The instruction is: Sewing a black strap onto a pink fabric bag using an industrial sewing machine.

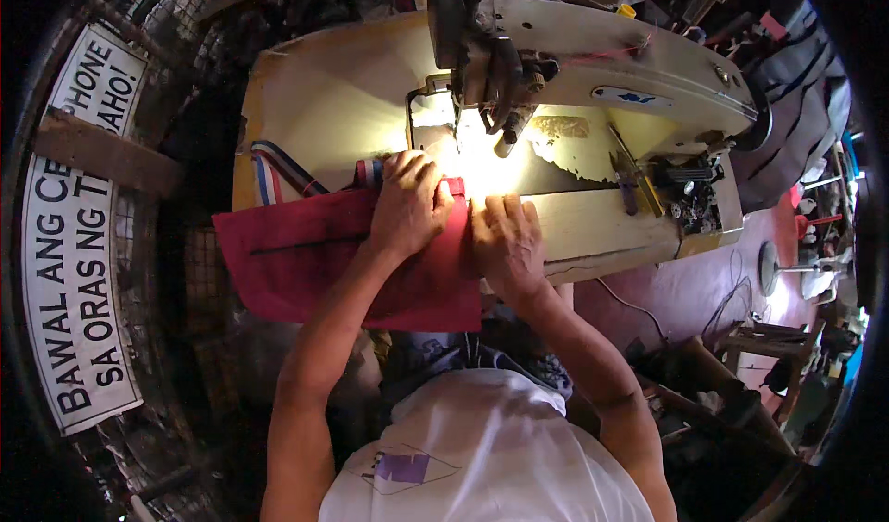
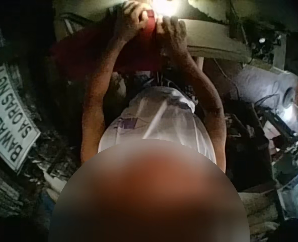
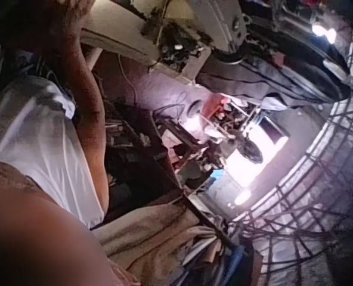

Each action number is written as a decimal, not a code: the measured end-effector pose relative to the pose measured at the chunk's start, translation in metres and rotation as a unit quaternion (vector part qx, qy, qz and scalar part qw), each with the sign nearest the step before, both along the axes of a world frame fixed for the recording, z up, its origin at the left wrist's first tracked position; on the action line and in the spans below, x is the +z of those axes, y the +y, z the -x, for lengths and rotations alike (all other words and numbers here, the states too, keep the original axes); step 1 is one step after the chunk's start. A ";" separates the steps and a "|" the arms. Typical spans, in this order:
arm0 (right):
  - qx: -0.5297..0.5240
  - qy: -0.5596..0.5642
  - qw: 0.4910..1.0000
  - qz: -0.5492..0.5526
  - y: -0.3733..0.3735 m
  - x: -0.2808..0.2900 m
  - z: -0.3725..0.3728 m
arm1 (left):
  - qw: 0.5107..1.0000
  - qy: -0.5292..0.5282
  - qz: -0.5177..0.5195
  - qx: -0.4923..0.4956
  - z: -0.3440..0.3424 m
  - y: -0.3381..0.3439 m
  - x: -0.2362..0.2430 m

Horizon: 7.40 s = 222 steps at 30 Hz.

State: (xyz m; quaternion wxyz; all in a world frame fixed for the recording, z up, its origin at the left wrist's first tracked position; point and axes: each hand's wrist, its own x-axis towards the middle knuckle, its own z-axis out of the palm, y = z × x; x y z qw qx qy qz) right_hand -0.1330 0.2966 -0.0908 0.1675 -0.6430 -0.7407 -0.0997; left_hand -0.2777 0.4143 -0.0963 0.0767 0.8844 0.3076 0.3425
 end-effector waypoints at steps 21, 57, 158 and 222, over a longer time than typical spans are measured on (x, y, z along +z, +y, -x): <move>-0.178 0.559 0.809 0.033 0.008 0.015 0.002 | 0.935 -0.151 0.314 -0.071 0.020 0.013 0.008; -0.157 0.451 0.859 0.183 0.010 0.021 -0.013 | 0.996 0.057 0.062 -0.008 -0.013 -0.006 -0.015; 0.194 0.096 0.972 0.091 0.066 0.005 -0.080 | 0.985 0.133 0.070 -0.078 -0.006 -0.010 0.008; 0.238 0.500 0.824 0.120 0.116 -0.004 -0.078 | 0.988 0.128 0.046 -0.072 -0.005 -0.011 0.002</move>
